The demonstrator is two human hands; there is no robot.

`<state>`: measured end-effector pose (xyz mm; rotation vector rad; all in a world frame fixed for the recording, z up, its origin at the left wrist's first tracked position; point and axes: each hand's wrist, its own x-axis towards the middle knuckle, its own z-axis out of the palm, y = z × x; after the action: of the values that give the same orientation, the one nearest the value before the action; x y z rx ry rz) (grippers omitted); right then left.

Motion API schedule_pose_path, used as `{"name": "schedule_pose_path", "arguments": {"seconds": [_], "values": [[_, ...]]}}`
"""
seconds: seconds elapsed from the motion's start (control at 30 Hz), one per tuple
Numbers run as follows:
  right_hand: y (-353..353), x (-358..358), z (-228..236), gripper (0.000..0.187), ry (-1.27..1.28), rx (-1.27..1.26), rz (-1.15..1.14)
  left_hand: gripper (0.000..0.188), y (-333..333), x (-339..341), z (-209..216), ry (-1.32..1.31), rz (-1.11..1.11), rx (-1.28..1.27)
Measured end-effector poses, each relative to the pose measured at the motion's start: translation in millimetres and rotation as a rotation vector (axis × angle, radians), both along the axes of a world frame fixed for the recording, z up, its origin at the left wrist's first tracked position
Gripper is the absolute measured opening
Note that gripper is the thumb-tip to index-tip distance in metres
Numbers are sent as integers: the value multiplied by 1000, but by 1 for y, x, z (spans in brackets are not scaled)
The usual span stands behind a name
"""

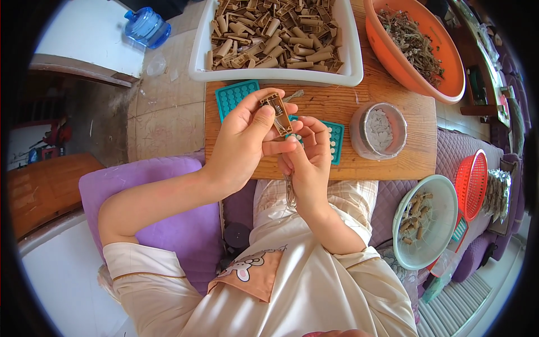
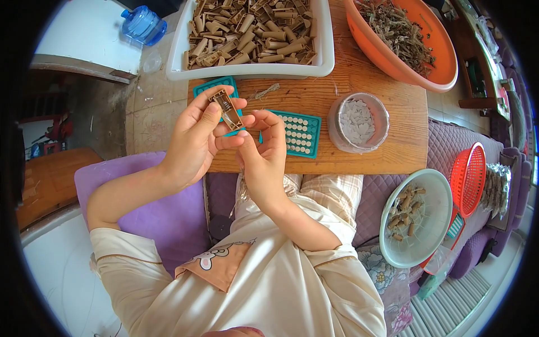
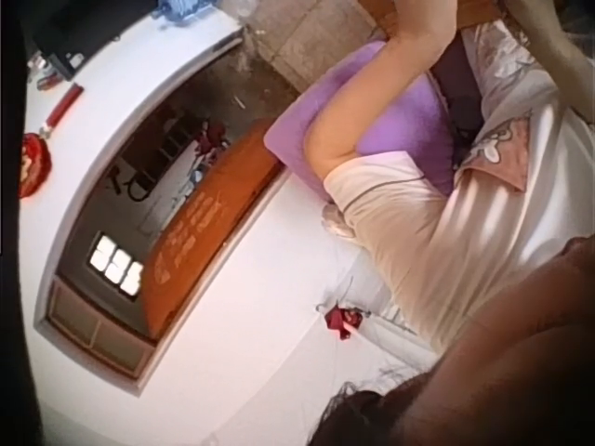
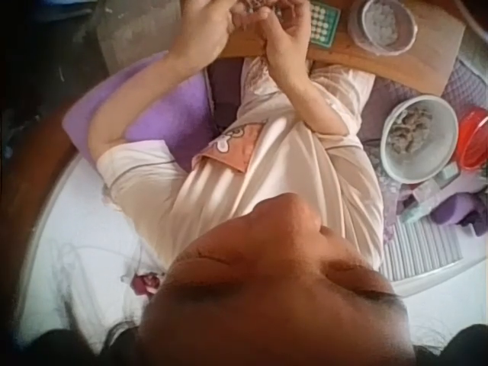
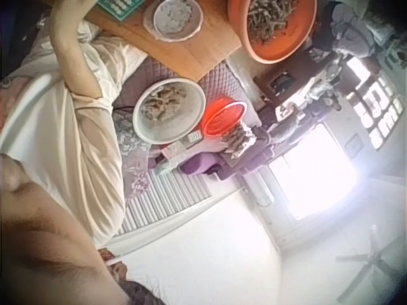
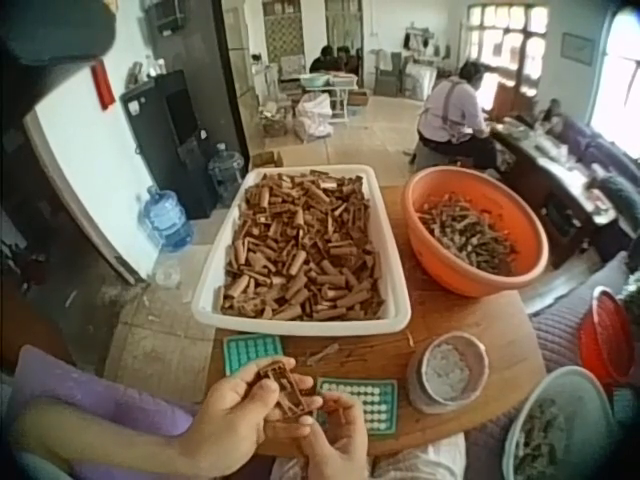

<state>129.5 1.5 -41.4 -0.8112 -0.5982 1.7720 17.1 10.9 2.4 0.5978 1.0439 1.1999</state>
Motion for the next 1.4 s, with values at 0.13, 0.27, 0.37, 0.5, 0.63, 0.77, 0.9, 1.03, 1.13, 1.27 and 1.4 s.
{"name": "schedule_pose_path", "arguments": {"seconds": [0.13, 0.27, 0.37, 0.5, 0.63, 0.77, 0.9, 1.03, 1.13, 1.27, 1.4], "values": [[1, 2, 0, 29, 27, 1, 1, 28, 1, 1, 0, -19, -3, 7], [4, 2, -1, 29, 44, -10, 21, 27, 2, 1, 0, 29, -14, 56], [8, 7, -3, 29, 7, 29, 69, 29, 3, -2, -1, -17, -34, 25], [19, 12, -7, 33, -289, 262, 126, 30, 7, -3, -3, -111, -76, -63], [26, 21, -17, 37, -471, 478, 139, 31, 7, -3, -4, -23, -110, -54], [23, 20, -11, 37, -226, 309, 127, 29, 0, 1, -9, 207, -188, 74], [20, 13, -14, 31, -346, 302, 104, 25, -6, 8, -20, 443, -165, 202], [20, 18, -17, 27, -303, 233, 147, 26, -13, 9, -26, 623, -170, 236], [19, 21, -22, 24, -336, 230, 201, 28, -13, 9, -19, 583, -288, 116], [17, 23, -28, 22, -331, 244, 179, 29, -9, 6, -23, 671, -326, 183], [19, 28, -29, 27, -232, 226, 222, 33, -2, 3, -24, 677, -436, 189]]}}
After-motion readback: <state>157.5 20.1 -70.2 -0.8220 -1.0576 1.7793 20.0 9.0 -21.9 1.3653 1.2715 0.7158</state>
